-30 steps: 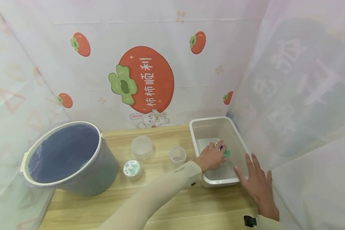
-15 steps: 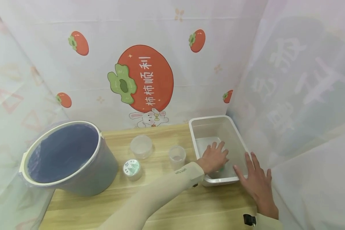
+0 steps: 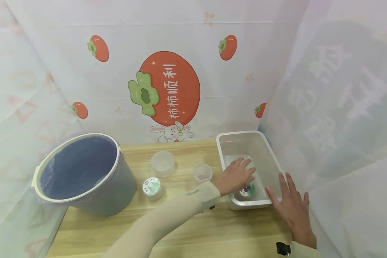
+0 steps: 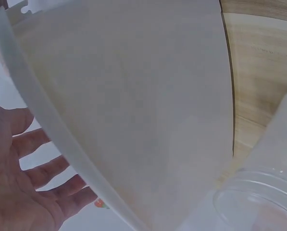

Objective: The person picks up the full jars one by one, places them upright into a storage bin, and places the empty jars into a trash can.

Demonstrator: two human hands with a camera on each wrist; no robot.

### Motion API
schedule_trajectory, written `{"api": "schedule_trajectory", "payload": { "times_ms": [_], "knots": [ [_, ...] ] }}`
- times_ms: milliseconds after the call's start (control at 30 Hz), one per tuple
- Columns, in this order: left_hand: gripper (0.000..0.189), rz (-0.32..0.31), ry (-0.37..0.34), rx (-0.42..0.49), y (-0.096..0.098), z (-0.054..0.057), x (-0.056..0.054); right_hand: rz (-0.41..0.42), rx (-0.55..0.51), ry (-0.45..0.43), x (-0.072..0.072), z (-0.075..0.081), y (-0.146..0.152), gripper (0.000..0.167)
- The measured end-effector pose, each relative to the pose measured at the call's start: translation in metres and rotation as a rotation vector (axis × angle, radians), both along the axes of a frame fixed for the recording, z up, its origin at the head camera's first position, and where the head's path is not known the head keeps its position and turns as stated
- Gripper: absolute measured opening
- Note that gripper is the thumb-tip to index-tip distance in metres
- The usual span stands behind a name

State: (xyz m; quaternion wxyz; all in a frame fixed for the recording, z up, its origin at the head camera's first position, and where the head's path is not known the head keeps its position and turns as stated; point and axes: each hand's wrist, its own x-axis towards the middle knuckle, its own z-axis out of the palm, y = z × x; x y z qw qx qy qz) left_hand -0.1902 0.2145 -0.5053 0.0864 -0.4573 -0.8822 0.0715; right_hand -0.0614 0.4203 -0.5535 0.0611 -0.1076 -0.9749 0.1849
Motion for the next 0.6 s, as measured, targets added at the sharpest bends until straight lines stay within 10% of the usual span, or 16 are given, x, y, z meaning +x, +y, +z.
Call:
{"api": "schedule_trajectory", "payload": {
  "times_ms": [600],
  "knots": [
    [0.048,-0.029,-0.034,0.089,-0.040,0.018,-0.002,0.006,0.020,0.019,-0.004,-0.001,0.003,0.088]
  ]
}}
